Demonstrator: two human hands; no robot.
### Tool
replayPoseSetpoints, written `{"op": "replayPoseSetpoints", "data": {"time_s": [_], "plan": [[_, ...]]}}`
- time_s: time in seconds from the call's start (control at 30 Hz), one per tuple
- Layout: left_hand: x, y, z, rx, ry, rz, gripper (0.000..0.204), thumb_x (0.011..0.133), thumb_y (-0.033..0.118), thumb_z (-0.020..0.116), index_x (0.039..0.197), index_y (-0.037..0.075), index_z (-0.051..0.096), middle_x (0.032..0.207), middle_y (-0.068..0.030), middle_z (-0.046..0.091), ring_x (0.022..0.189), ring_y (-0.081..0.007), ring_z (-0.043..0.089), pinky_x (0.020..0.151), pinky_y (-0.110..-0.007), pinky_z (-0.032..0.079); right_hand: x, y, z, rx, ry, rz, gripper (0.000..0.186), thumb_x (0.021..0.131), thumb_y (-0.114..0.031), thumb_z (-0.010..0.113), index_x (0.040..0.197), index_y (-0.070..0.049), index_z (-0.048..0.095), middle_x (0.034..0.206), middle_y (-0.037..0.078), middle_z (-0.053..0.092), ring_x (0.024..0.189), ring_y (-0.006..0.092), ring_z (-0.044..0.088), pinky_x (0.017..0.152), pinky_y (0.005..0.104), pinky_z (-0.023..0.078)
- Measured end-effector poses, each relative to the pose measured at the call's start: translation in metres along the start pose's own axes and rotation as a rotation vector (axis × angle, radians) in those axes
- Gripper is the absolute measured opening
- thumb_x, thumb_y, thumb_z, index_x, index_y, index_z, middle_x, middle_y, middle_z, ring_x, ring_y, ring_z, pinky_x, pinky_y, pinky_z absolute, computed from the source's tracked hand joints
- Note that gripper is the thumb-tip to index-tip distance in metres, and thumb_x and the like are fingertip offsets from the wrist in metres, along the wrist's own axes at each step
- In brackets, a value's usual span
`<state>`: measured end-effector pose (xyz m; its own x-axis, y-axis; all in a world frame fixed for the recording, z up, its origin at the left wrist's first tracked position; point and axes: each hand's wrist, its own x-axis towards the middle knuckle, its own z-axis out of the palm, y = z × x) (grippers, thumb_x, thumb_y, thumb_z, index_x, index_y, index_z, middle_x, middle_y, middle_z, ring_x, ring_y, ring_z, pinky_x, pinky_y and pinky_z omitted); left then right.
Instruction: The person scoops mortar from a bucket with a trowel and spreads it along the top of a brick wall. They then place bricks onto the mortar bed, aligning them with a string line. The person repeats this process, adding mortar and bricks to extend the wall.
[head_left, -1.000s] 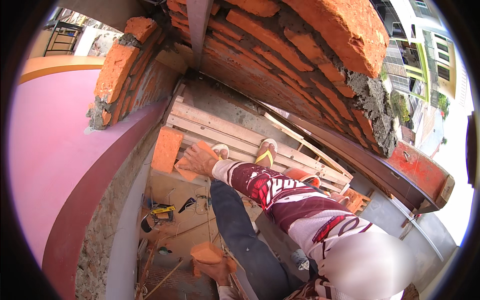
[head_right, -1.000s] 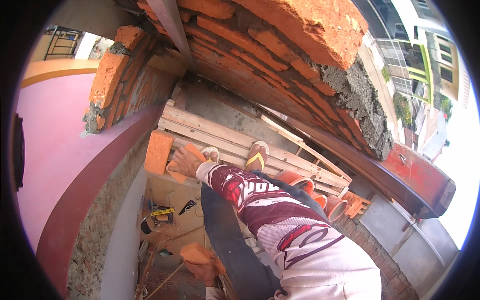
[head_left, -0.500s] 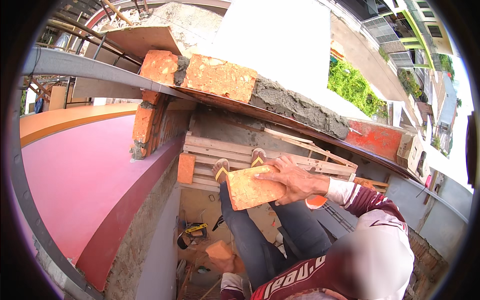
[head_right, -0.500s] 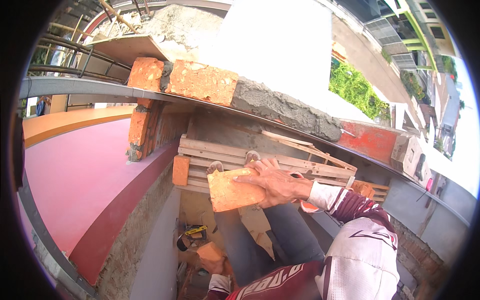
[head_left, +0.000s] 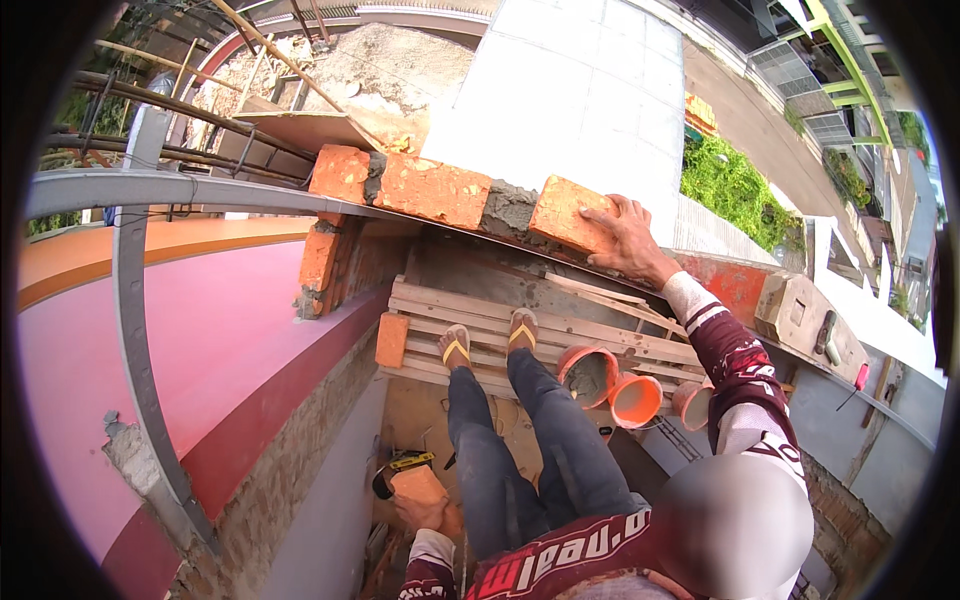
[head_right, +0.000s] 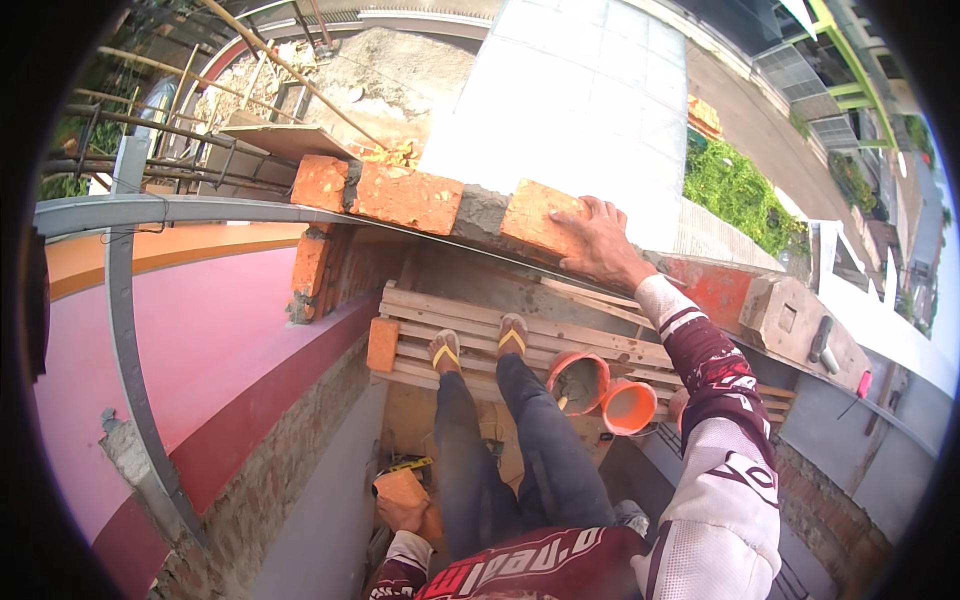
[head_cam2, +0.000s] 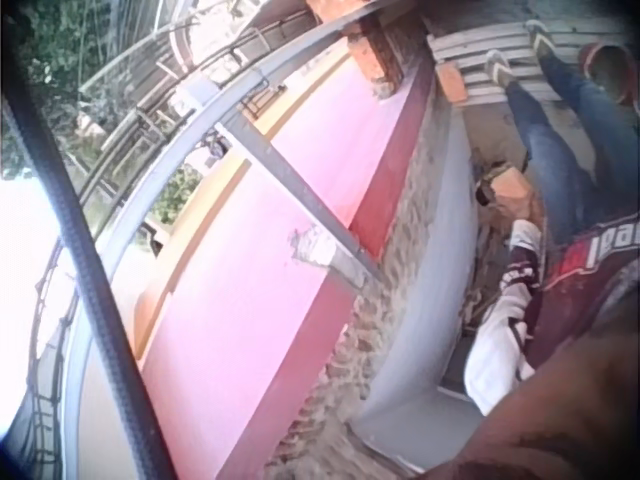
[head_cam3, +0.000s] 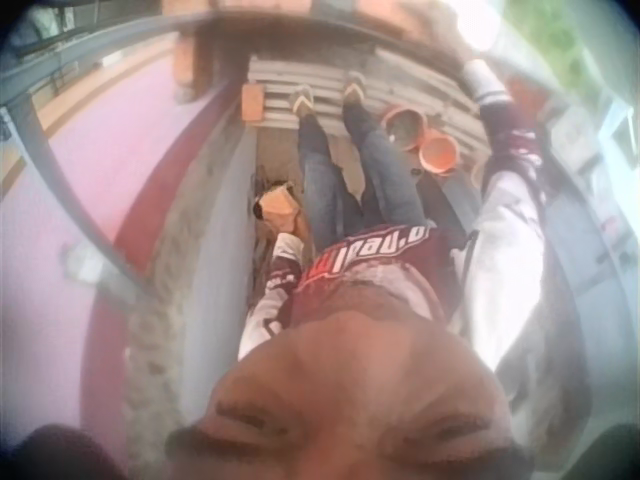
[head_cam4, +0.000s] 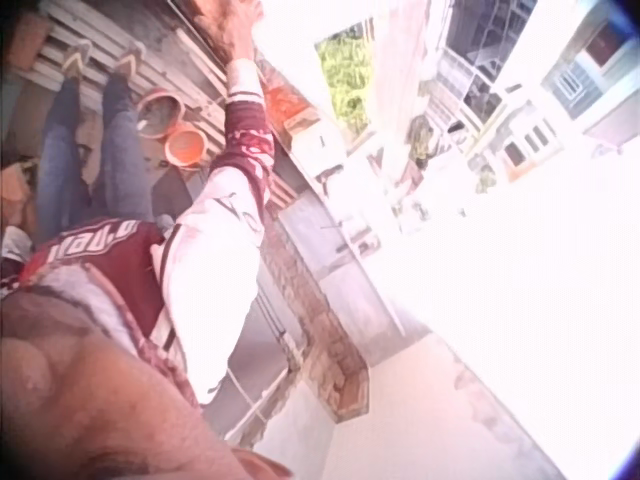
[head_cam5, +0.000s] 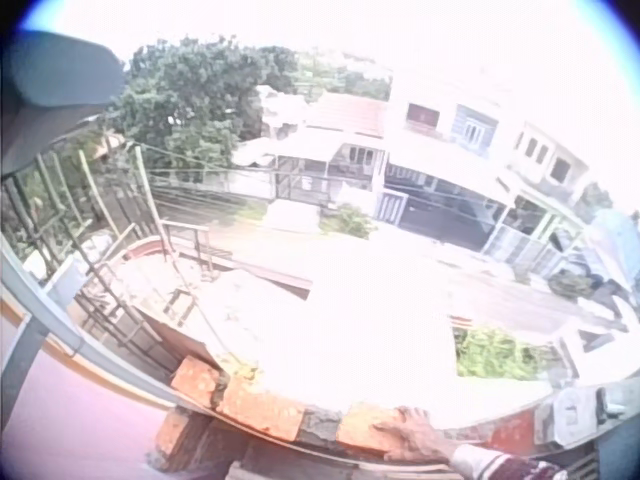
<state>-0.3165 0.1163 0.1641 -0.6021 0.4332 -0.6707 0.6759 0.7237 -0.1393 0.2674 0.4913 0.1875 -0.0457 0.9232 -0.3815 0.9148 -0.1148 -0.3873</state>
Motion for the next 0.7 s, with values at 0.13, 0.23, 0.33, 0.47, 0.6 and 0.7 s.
{"op": "replayPoseSetpoints", "data": {"time_s": [0.13, 0.23, 0.33, 0.47, 0.6, 0.7], "plan": [[-0.005, -0.004, 0.000, 0.019, 0.011, 0.034, 0.130, 0.051, 0.039, 0.097, 0.150, -0.003, 0.023, 0.144, -0.0255, 0.041, 0.138, -0.0434, 0.038, 0.118, -0.050, 0.034, 0.025, 0.008, 0.040, -0.016, 0.013, -0.061, 0.083, 0.068, -0.033, 0.088, 0.145, -0.035, 0.056, 0.148, 0.029, 0.038, 0.135, 0.0468, 0.036, 0.115, 0.0580, 0.025], [-0.012, -0.009, -0.001, 0.050, -0.009, 0.043, 0.129, 0.052, 0.039, 0.096, 0.150, -0.004, 0.023, 0.142, -0.0248, 0.042, 0.137, -0.0434, 0.039, 0.118, -0.049, 0.035, 0.036, 0.007, 0.055, -0.030, 0.028, -0.125, 0.085, 0.069, -0.034, 0.087, 0.147, -0.035, 0.054, 0.149, 0.029, 0.038, 0.135, 0.0467, 0.036, 0.115, 0.0576, 0.024], [-0.016, -0.010, -0.003, 0.104, -0.059, 0.005, 0.130, 0.052, 0.040, 0.096, 0.150, -0.004, 0.023, 0.141, -0.0246, 0.042, 0.136, -0.0432, 0.039, 0.116, -0.049, 0.036, 0.045, 0.004, 0.061, -0.029, 0.025, -0.165, 0.084, 0.071, -0.034, 0.085, 0.148, -0.035, 0.053, 0.149, 0.029, 0.038, 0.135, 0.0467, 0.036, 0.114, 0.0579, 0.025], [-0.020, -0.010, -0.005, 0.121, -0.074, 0.049, 0.132, 0.050, 0.042, 0.096, 0.150, -0.003, 0.023, 0.142, -0.0247, 0.041, 0.137, -0.0434, 0.039, 0.116, -0.050, 0.037, 0.047, -0.003, 0.065, -0.126, -0.002, -0.151, 0.083, 0.074, -0.035, 0.082, 0.150, -0.035, 0.051, 0.149, 0.029, 0.037, 0.136, 0.0464, 0.035, 0.113, 0.0586, 0.026], [-0.015, -0.009, -0.005, 0.079, -0.038, 0.040, 0.133, 0.050, 0.043, 0.096, 0.151, -0.003, 0.022, 0.144, -0.0245, 0.040, 0.137, -0.0434, 0.039, 0.117, -0.050, 0.035, 0.043, -0.006, 0.067, -0.181, -0.022, -0.153, 0.083, 0.076, -0.038, 0.081, 0.152, -0.037, 0.047, 0.150, 0.029, 0.036, 0.137, 0.0465, 0.035, 0.112, 0.0612, 0.026], [-0.003, -0.004, -0.005, 0.080, -0.059, 0.148, 0.133, 0.051, 0.043, 0.096, 0.152, -0.002, 0.022, 0.146, -0.0248, 0.039, 0.138, -0.0436, 0.038, 0.118, -0.050, 0.034, 0.046, 0.001, 0.064, -0.221, -0.040, -0.172, 0.081, 0.081, -0.044, 0.079, 0.154, -0.037, 0.044, 0.151, 0.027, 0.037, 0.138, 0.0448, 0.036, 0.111, 0.0633, 0.027]]}}
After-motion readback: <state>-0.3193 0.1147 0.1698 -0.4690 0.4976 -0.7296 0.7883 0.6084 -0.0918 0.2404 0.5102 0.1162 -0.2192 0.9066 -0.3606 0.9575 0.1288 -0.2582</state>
